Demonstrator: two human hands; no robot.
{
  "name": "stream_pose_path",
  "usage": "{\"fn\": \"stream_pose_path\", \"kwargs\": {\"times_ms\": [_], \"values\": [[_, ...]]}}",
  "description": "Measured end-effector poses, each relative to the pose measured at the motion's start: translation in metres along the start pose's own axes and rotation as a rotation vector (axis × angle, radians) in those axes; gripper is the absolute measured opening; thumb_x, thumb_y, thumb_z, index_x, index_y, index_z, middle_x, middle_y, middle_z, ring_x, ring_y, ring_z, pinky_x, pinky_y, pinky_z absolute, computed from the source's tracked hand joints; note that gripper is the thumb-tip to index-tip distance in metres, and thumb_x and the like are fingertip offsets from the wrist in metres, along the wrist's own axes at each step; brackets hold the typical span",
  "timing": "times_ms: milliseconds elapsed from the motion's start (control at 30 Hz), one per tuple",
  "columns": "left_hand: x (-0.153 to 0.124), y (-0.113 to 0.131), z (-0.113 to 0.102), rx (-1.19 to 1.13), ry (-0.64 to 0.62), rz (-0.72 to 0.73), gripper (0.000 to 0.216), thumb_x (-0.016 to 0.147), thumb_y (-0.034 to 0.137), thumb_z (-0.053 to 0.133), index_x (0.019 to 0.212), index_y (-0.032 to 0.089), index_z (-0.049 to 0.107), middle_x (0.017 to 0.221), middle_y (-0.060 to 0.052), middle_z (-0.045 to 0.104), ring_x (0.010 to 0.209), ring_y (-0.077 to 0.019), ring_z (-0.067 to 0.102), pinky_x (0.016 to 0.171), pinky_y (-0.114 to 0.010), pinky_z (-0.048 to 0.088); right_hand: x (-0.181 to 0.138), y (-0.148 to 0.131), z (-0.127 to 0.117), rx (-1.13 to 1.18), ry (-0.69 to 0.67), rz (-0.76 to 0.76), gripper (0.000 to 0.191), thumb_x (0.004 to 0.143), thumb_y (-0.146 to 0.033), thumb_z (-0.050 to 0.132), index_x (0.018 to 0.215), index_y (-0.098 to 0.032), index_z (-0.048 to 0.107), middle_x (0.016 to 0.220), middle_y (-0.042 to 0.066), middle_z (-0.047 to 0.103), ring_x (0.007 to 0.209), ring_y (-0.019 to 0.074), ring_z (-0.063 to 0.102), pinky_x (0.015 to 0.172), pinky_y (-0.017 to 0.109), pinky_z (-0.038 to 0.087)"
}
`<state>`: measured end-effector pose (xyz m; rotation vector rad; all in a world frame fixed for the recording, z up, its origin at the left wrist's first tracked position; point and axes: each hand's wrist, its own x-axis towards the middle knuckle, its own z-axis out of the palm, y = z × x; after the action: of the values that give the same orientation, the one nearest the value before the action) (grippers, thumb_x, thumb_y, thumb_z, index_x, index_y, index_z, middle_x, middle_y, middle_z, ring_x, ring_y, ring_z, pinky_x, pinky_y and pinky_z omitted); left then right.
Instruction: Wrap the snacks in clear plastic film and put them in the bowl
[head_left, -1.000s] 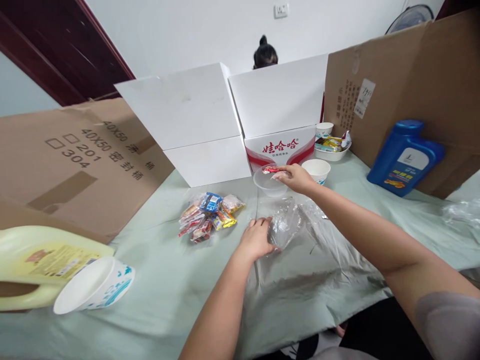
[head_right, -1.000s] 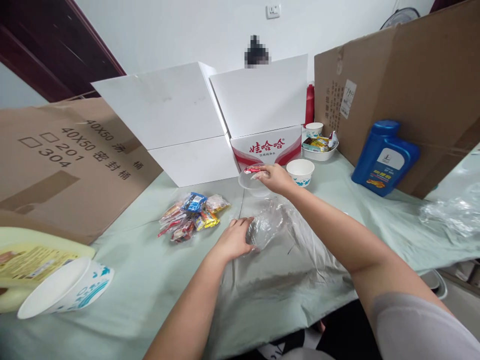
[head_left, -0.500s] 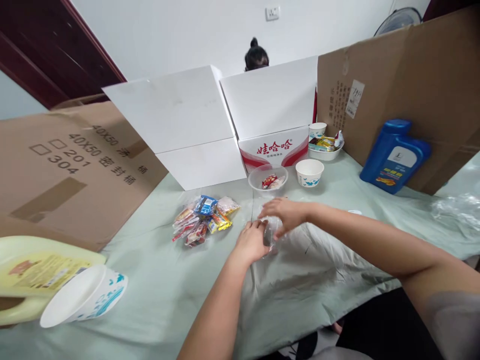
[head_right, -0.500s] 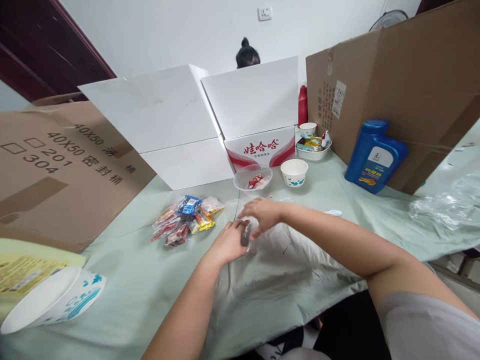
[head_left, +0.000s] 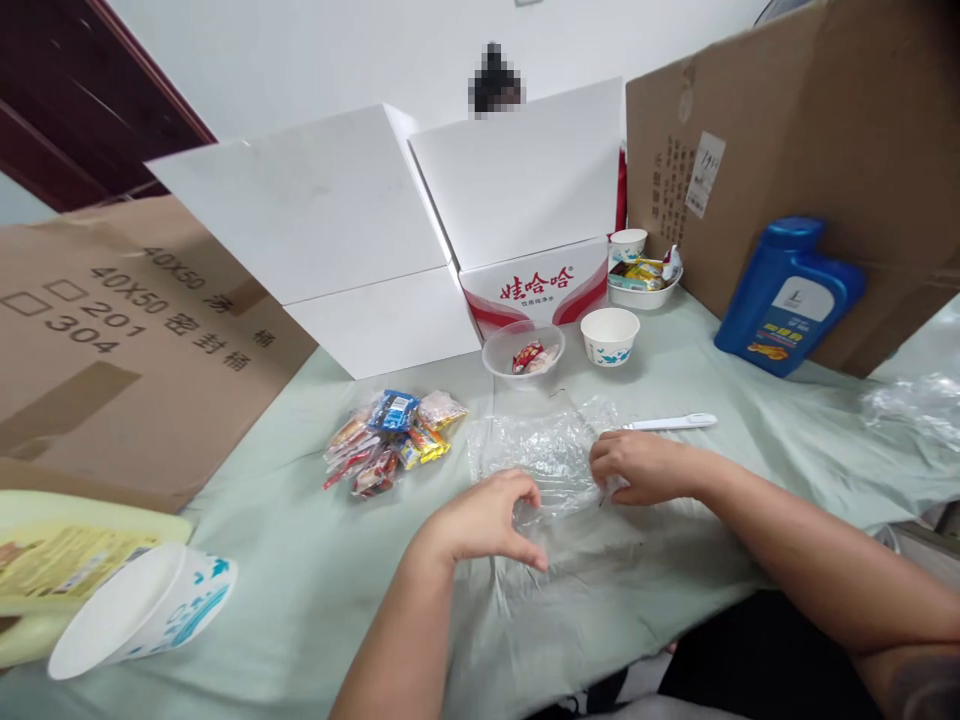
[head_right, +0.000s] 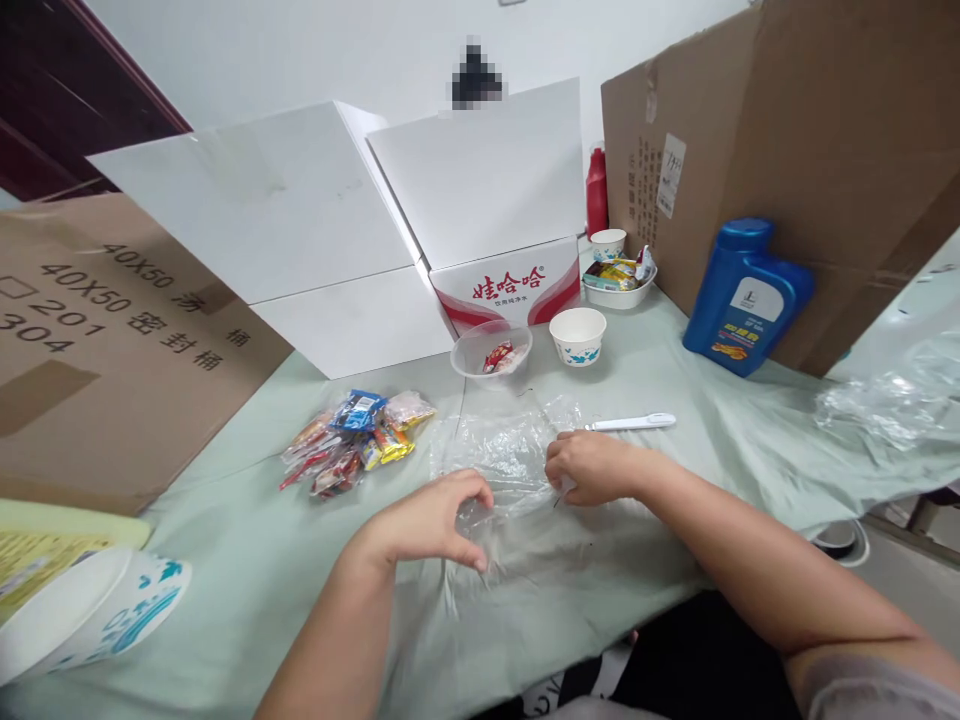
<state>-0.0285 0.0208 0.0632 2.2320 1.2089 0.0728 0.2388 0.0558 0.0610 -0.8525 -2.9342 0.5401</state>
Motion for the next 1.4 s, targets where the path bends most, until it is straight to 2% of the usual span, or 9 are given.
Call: {"fn": "stream_pose_path", "kwargs": {"times_ms": [167, 333, 433, 567, 667, 833, 1067, 1200, 1400], "values": [[-0.001, 0.0, -0.001, -0.008, -0.046, -0.047, 0.007, 0.072, 0.022, 0.064, 0.069, 0.02, 0.058, 0.082, -0.002, 0.062, 0.088, -0.0201, 0.058, 0.077, -0.03, 0.044, -0.015, 0.021, -0.008, 0.316, -0.092, 0.021, 0.015, 0.073, -0.013, 0.062, 0.085, -0.019, 0.068, 0.085, 0.001, 0.068, 0.077, 0.0147, 0.06, 0.07, 0.025, 0.042], [-0.01, -0.01, -0.016, -0.596, -0.233, -0.162, 0.017, 0.078, 0.034, 0.058, 0.081, 0.019, 0.049, 0.08, -0.001, 0.065, 0.07, -0.0159, 0.064, 0.061, -0.025, 0.046, -0.016, 0.03, -0.01, 0.516, -0.242, 0.046, 0.017, 0.071, -0.025, 0.07, 0.085, -0.016, 0.067, 0.073, -0.001, 0.063, 0.065, 0.0113, 0.054, 0.058, 0.021, 0.038], [-0.006, -0.021, -0.015, -0.638, -0.128, -0.198, 0.019, 0.074, 0.032, 0.061, 0.081, 0.019, 0.049, 0.072, 0.002, 0.06, 0.063, -0.0144, 0.061, 0.059, -0.025, 0.045, -0.013, 0.03, -0.008, 0.565, -0.271, 0.083, 0.032, 0.07, -0.03, 0.072, 0.099, -0.016, 0.067, 0.075, -0.001, 0.064, 0.065, 0.0118, 0.055, 0.059, 0.022, 0.039], [0.006, -0.04, -0.006, -0.337, 0.139, -0.246, 0.014, 0.067, 0.021, 0.059, 0.08, 0.018, 0.058, 0.068, 0.003, 0.057, 0.062, -0.014, 0.055, 0.059, -0.024, 0.041, -0.004, 0.03, -0.001, 0.535, -0.167, 0.132, 0.043, 0.069, -0.04, 0.073, 0.106, -0.017, 0.067, 0.078, 0.0, 0.064, 0.068, 0.0137, 0.056, 0.061, 0.023, 0.039], [0.012, -0.052, 0.0, -0.26, 0.247, -0.241, 0.023, 0.064, 0.02, 0.06, 0.087, 0.018, 0.062, 0.07, 0.002, 0.059, 0.064, -0.0148, 0.054, 0.059, -0.024, 0.04, 0.004, 0.028, 0.006, 0.495, -0.021, 0.237, 0.03, 0.081, -0.04, 0.062, 0.099, -0.017, 0.067, 0.076, 0.001, 0.065, 0.067, 0.0146, 0.056, 0.06, 0.024, 0.038], [0.015, -0.06, 0.002, -0.482, 0.277, -0.287, 0.028, 0.063, 0.023, 0.063, 0.091, 0.018, 0.06, 0.067, 0.004, 0.055, 0.055, -0.0128, 0.056, 0.054, -0.024, 0.043, 0.016, 0.023, 0.015, 0.212, 0.154, 0.474, 0.022, 0.09, -0.024, 0.045, 0.094, -0.018, 0.066, 0.085, 0.007, 0.07, 0.075, 0.0188, 0.061, 0.064, 0.026, 0.036], [0.012, -0.054, -0.004, -0.712, 0.093, -0.371, 0.03, 0.063, 0.031, 0.071, 0.083, 0.018, 0.054, 0.059, 0.003, 0.06, 0.048, -0.0143, 0.06, 0.044, -0.021, 0.04, 0.015, 0.023, 0.014, 0.082, 0.083, 0.511, 0.02, 0.089, -0.023, 0.046, 0.095, -0.02, 0.065, 0.083, 0.006, 0.071, 0.073, 0.0193, 0.063, 0.062, 0.026, 0.035], [0.015, -0.055, -0.004, -0.734, 0.264, -0.416, 0.028, 0.069, 0.039, 0.067, 0.071, 0.017, 0.051, 0.062, 0.0, 0.063, 0.047, -0.0127, 0.061, 0.042, -0.02, 0.037, 0.013, 0.026, 0.014, 0.066, 0.133, 0.526, 0.017, 0.087, -0.028, 0.051, 0.093, -0.021, 0.065, 0.084, 0.005, 0.071, 0.075, 0.0192, 0.062, 0.062, 0.026, 0.035], [0.023, -0.061, 0.003, -0.712, 0.392, -0.444, 0.022, 0.064, 0.031, 0.068, 0.07, 0.018, 0.052, 0.057, 0.004, 0.058, 0.042, -0.0112, 0.055, 0.042, -0.02, 0.035, 0.013, 0.033, 0.018, 0.109, 0.28, 0.436, 0.013, 0.08, -0.022, 0.055, 0.091, -0.021, 0.064, 0.09, 0.004, 0.07, 0.08, 0.0176, 0.062, 0.067, 0.024, 0.038]]}}
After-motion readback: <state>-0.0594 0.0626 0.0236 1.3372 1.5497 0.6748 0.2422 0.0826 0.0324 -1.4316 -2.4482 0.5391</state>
